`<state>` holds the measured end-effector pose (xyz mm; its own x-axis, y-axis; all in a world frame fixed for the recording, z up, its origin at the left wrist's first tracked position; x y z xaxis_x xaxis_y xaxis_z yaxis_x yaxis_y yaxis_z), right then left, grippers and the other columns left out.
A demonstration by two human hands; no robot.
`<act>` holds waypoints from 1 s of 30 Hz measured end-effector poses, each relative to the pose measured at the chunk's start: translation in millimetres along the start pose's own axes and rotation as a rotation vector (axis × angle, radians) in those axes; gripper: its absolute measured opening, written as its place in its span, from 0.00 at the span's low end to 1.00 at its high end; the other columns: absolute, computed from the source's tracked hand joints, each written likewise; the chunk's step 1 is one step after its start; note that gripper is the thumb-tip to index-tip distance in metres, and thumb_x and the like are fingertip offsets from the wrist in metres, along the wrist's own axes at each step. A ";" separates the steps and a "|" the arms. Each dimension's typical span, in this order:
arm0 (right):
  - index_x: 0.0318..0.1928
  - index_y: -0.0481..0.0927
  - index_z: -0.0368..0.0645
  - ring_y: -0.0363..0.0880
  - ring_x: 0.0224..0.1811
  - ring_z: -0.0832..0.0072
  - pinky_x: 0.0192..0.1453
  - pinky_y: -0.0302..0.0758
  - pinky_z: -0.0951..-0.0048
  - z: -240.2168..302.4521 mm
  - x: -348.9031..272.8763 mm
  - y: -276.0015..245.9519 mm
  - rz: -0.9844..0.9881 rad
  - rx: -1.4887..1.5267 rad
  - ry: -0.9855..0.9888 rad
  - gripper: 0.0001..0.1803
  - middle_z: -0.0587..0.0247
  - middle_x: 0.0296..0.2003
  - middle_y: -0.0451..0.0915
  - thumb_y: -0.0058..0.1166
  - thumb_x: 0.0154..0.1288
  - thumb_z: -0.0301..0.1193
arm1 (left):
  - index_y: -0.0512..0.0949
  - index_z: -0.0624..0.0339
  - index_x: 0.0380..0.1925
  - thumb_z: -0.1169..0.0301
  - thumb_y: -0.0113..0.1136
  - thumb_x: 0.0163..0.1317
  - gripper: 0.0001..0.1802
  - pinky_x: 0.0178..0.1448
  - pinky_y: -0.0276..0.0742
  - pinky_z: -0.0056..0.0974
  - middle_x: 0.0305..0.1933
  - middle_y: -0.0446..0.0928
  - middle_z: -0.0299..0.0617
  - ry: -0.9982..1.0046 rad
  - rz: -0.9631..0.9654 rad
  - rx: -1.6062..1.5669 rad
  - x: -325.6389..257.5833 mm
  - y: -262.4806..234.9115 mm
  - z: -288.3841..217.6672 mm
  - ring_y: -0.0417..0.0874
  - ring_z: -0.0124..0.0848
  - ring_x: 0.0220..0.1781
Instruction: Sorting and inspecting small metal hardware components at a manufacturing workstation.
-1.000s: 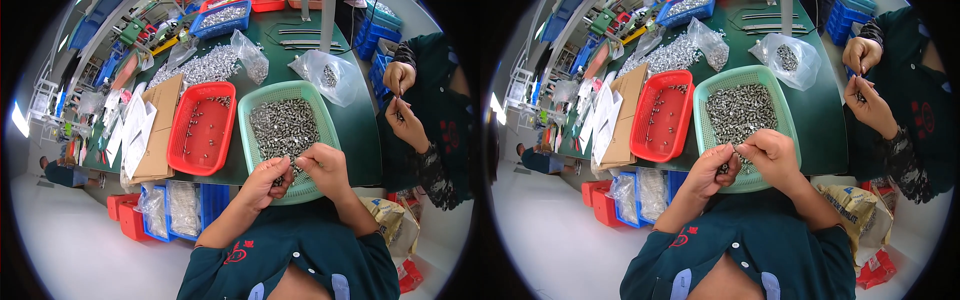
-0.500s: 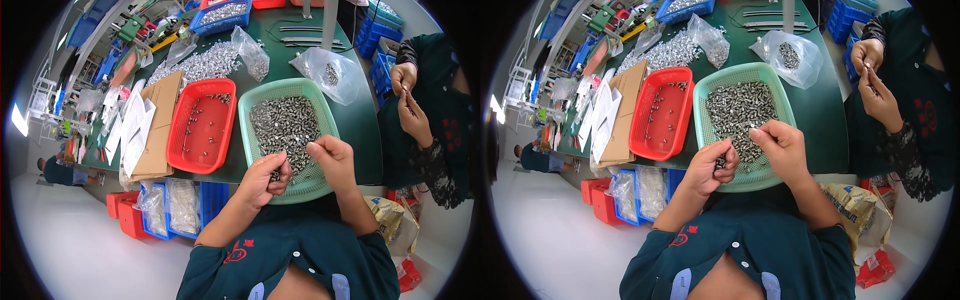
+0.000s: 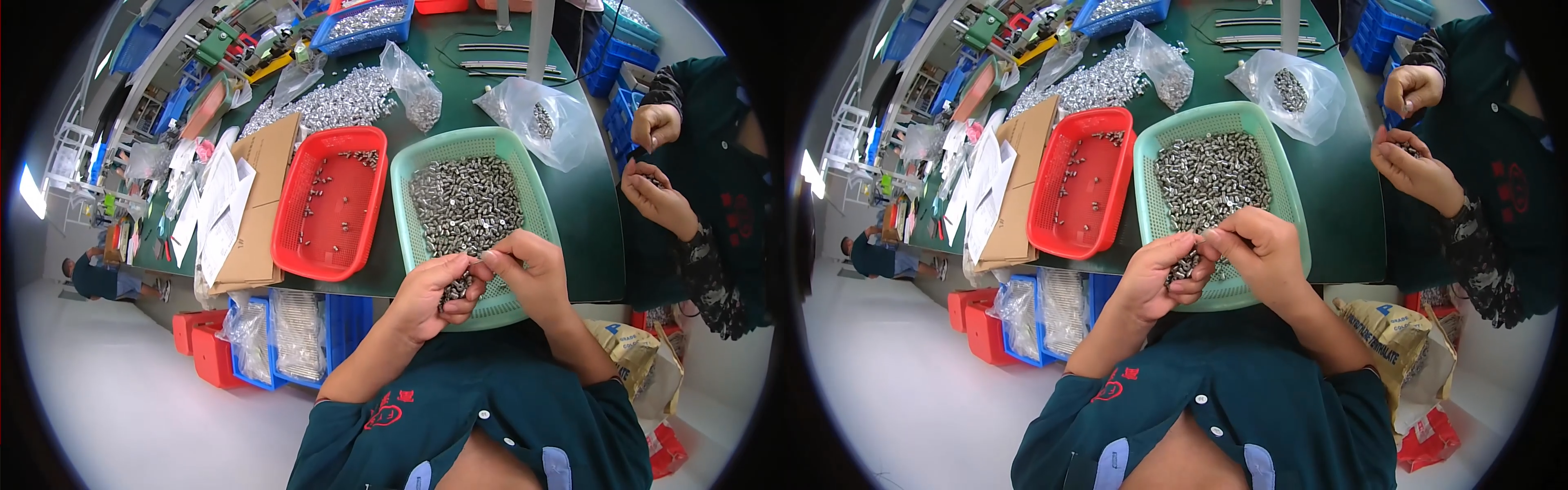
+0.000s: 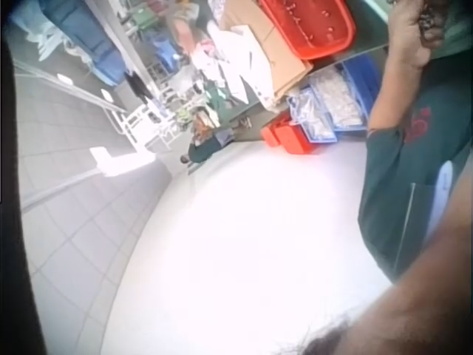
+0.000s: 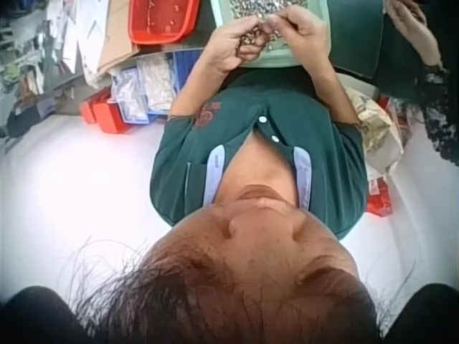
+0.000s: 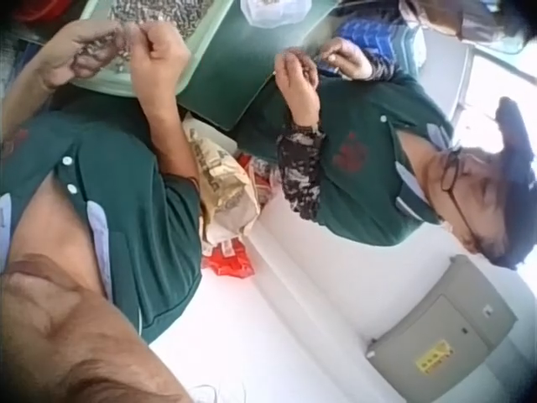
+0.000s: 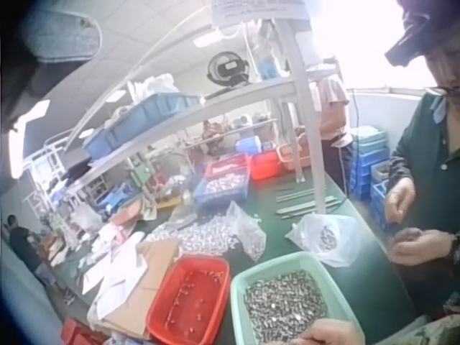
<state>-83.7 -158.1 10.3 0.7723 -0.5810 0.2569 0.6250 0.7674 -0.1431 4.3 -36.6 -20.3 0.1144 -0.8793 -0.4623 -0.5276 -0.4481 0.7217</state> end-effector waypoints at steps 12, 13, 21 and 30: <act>0.22 0.76 0.37 0.73 0.22 0.78 0.25 0.68 0.74 12.3 2.1 7.1 0.092 -0.223 -0.322 0.07 0.65 0.19 0.75 0.60 0.54 0.24 | 0.75 0.65 0.31 0.52 0.41 0.69 0.25 0.16 0.51 0.24 0.20 0.68 0.39 -0.060 0.039 0.093 -1.3 1.8 4.3 0.56 0.20 0.13; 0.22 0.76 0.38 0.71 0.22 0.80 0.25 0.67 0.75 4.7 2.3 7.3 0.096 -0.082 -0.131 0.08 0.67 0.18 0.74 0.59 0.56 0.25 | 0.75 0.65 0.30 0.50 0.41 0.68 0.27 0.16 0.51 0.24 0.19 0.68 0.38 -0.076 0.031 0.124 -1.5 1.2 4.6 0.56 0.20 0.13; 0.26 0.77 0.37 0.66 0.22 0.88 0.24 0.62 0.81 -25.3 2.3 -9.4 -0.046 0.255 0.279 0.10 0.74 0.18 0.71 0.57 0.60 0.30 | 0.72 0.67 0.45 0.60 0.40 0.69 0.21 0.19 0.52 0.23 0.30 0.70 0.38 -0.046 -0.050 -0.021 -3.2 0.9 -2.7 0.59 0.19 0.18; 0.24 0.76 0.37 0.70 0.19 0.70 0.22 0.64 0.73 19.7 -1.8 -9.4 -0.059 -0.270 -0.202 0.07 0.62 0.18 0.71 0.62 0.52 0.25 | 0.72 0.66 0.46 0.73 0.43 0.64 0.13 0.20 0.54 0.22 0.29 0.70 0.37 0.070 0.031 -0.097 0.4 -3.2 -6.5 0.59 0.18 0.18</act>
<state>-93.1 -159.0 30.0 0.7124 -0.5363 0.4526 0.6965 0.6188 -0.3633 11.5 -36.6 -19.4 0.1599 -0.9004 -0.4046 -0.4482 -0.4314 0.7830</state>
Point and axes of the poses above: each hand's wrist, its own x-axis towards the middle knuckle, its own y-axis out of the palm, z = x × y, the point moved 4 cm from there along x, towards the middle knuckle
